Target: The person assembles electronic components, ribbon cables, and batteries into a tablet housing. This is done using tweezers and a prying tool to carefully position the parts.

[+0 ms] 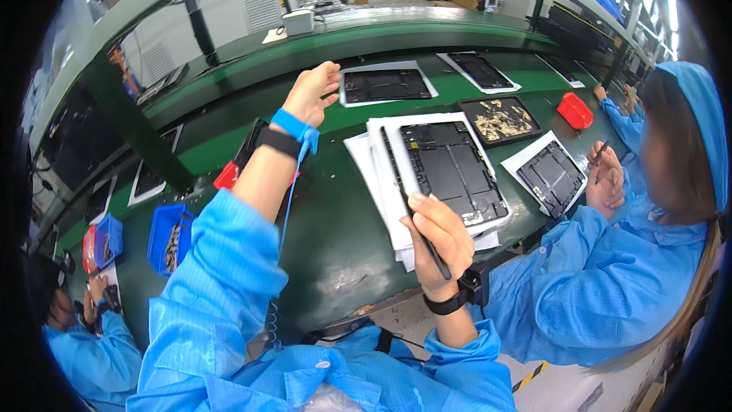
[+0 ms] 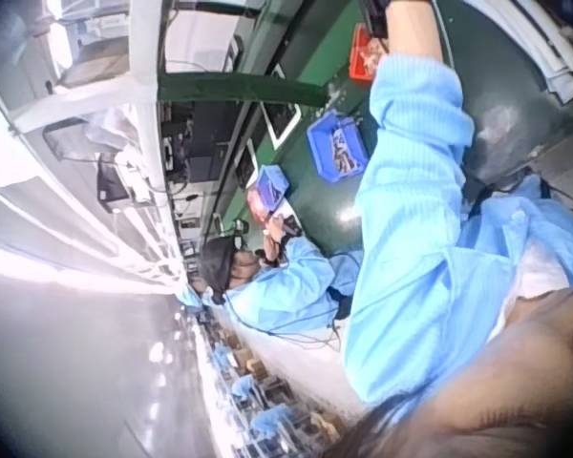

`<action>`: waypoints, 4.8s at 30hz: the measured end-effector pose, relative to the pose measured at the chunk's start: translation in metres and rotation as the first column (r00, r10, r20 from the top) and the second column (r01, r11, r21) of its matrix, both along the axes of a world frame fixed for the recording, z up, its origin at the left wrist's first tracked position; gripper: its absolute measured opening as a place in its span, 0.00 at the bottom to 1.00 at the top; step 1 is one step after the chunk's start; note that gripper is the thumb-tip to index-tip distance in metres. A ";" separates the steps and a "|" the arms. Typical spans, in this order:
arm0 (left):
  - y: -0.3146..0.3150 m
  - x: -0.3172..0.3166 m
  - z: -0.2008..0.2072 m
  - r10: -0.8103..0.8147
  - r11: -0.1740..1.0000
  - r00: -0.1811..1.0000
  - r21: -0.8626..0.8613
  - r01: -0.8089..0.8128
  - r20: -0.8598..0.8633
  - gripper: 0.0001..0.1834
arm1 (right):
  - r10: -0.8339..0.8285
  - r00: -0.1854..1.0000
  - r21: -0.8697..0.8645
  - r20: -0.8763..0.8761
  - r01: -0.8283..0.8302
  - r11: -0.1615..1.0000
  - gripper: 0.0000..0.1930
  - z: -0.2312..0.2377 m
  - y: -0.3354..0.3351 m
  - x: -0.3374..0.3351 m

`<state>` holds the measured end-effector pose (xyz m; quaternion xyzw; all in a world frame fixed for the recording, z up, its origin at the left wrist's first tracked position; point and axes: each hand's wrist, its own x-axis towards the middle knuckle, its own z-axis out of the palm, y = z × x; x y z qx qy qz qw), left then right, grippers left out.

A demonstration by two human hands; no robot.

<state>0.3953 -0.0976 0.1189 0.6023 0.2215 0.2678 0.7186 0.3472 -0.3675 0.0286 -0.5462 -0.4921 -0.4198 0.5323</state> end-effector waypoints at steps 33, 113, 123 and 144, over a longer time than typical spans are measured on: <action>0.067 0.115 -0.061 -0.179 0.981 0.978 -0.051 0.185 0.109 0.11 | -0.006 0.978 -0.015 -0.210 0.003 1.000 0.17 -0.042 0.003 0.010; -0.055 -0.350 -0.138 0.412 0.100 0.859 0.952 0.289 -0.304 0.25 | 0.265 0.513 -0.328 -0.817 -0.790 0.518 0.08 -0.042 0.106 -0.102; -0.051 -0.354 -0.136 0.367 0.144 0.880 0.953 0.265 -0.300 0.25 | 0.367 0.645 -0.424 -0.670 -0.739 0.524 0.08 -0.045 0.110 -0.107; -0.043 -0.353 -0.137 0.312 0.156 0.901 0.952 0.264 -0.301 0.25 | 0.216 0.591 -0.409 -0.778 -0.736 0.539 0.06 -0.039 0.117 -0.109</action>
